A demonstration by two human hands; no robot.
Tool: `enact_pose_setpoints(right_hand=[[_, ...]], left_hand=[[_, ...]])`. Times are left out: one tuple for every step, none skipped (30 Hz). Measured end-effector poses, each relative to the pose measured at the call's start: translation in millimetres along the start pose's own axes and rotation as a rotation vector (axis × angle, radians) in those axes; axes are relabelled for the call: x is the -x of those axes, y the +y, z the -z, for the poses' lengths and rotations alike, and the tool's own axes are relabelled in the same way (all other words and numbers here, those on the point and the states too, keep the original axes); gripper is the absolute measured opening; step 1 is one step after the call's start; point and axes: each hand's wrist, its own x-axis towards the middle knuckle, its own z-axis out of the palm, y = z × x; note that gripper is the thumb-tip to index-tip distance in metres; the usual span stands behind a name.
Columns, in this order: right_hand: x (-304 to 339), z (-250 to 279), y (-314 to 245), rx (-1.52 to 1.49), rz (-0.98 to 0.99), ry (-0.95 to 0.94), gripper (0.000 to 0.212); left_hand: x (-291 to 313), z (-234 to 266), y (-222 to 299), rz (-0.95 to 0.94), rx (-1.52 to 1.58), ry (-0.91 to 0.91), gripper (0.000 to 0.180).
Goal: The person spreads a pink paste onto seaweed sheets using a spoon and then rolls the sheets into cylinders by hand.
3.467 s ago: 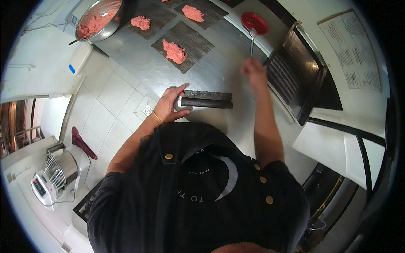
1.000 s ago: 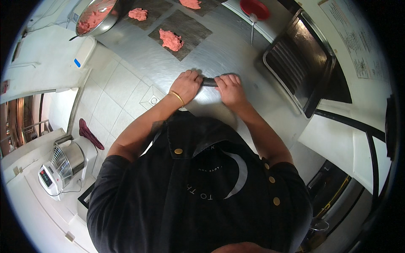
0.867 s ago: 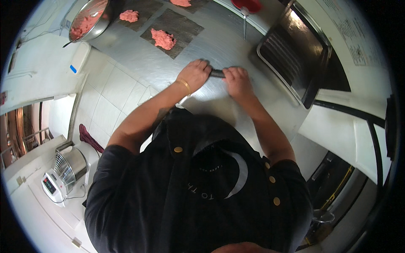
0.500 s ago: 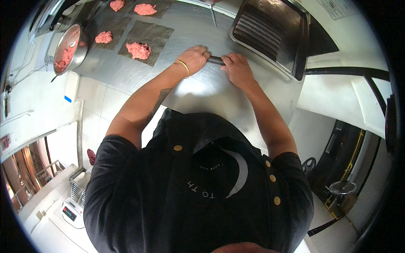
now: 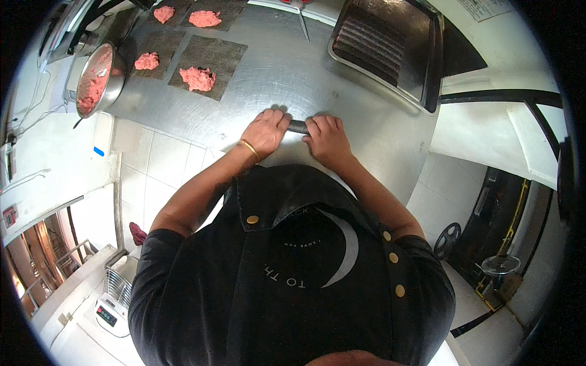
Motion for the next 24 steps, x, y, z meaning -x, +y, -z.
enact_pose_setpoints(right_hand=[[-3, 3, 1, -0.008, -0.001, -0.002, 0.036], [-5, 4, 3, -0.016, -0.005, -0.004, 0.036], [-6, 3, 11, 0.01, -0.024, -0.018, 0.037], [-6, 2, 23, 0.034, -0.042, -0.031, 0.037], [-4, 3, 34, 0.058, -0.063, -0.043, 0.038], [0, 7, 42, 0.078, -0.082, -0.049, 0.038], [5, 13, 49, 0.1, -0.104, -0.054, 0.038], [12, 18, 56, 0.121, -0.128, -0.059, 0.039], [21, 23, 60, 0.139, -0.138, -0.05, 0.04], [29, 27, 62, 0.127, -0.165, -0.057, 0.04], [38, 31, 63, 0.114, -0.192, -0.063, 0.04], [44, 37, 62, 0.1, -0.22, -0.07, 0.04], [48, 41, 59, 0.091, -0.219, -0.042, 0.039], [48, 44, 56, 0.083, -0.217, -0.015, 0.038], [48, 45, 53, 0.077, -0.218, 0.017, 0.038], [47, 42, 50, 0.082, -0.235, -0.005, 0.037], [46, 37, 48, 0.086, -0.251, -0.026, 0.037], [42, 34, 46, 0.086, -0.258, -0.049, 0.036], [40, 33, 45, 0.09, -0.265, -0.073, 0.036], [38, 33, 44, 0.093, -0.27, -0.098, 0.035], [38, 33, 44, 0.095, -0.276, -0.125, 0.035], [40, 32, 45, 0.082, -0.249, -0.101, 0.034], [44, 34, 48, 0.069, -0.221, -0.078, 0.034], [48, 36, 52, 0.059, -0.189, -0.055, 0.033]], left_hand=[[-5, 1, 1, -0.011, -0.013, 0.038, 0.037], [-13, 1, 3, -0.03, -0.009, 0.036, 0.037], [-23, 2, 5, -0.052, -0.008, 0.036, 0.037], [-32, 1, 6, -0.073, -0.01, 0.036, 0.036], [-43, -3, 9, -0.101, -0.014, 0.052, 0.034], [-54, -9, 12, -0.111, -0.012, 0.056, 0.033], [-65, -14, 18, -0.125, -0.008, 0.061, 0.032], [-74, -19, 25, -0.139, -0.004, 0.066, 0.031], [-83, -21, 33, -0.139, -0.021, -0.008, 0.028], [-89, -22, 40, -0.166, -0.025, -0.032, 0.027], [-95, -22, 46, -0.192, -0.029, -0.056, 0.027], [-99, -25, 51, -0.22, -0.032, -0.08, 0.027], [-102, -27, 54, -0.244, -0.051, -0.085, 0.026], [-104, -29, 55, -0.267, -0.07, -0.089, 0.026], [-107, -28, 56, -0.295, -0.091, -0.092, 0.026], [-109, -27, 58, -0.293, -0.049, -0.108, 0.026], [-110, -26, 60, -0.288, -0.007, -0.124, 0.026], [-110, -24, 59, -0.275, 0.031, -0.142, 0.025], [-109, -25, 57, -0.285, 0.029, -0.147, 0.025], [-108, -26, 55, -0.294, 0.027, -0.151, 0.025], [-106, -25, 54, -0.301, 0.026, -0.158, 0.025], [-105, -24, 53, -0.313, 0.028, -0.144, 0.025], [-103, -23, 51, -0.323, 0.03, -0.13, 0.026], [-102, -22, 50, -0.331, 0.031, -0.111, 0.026]])
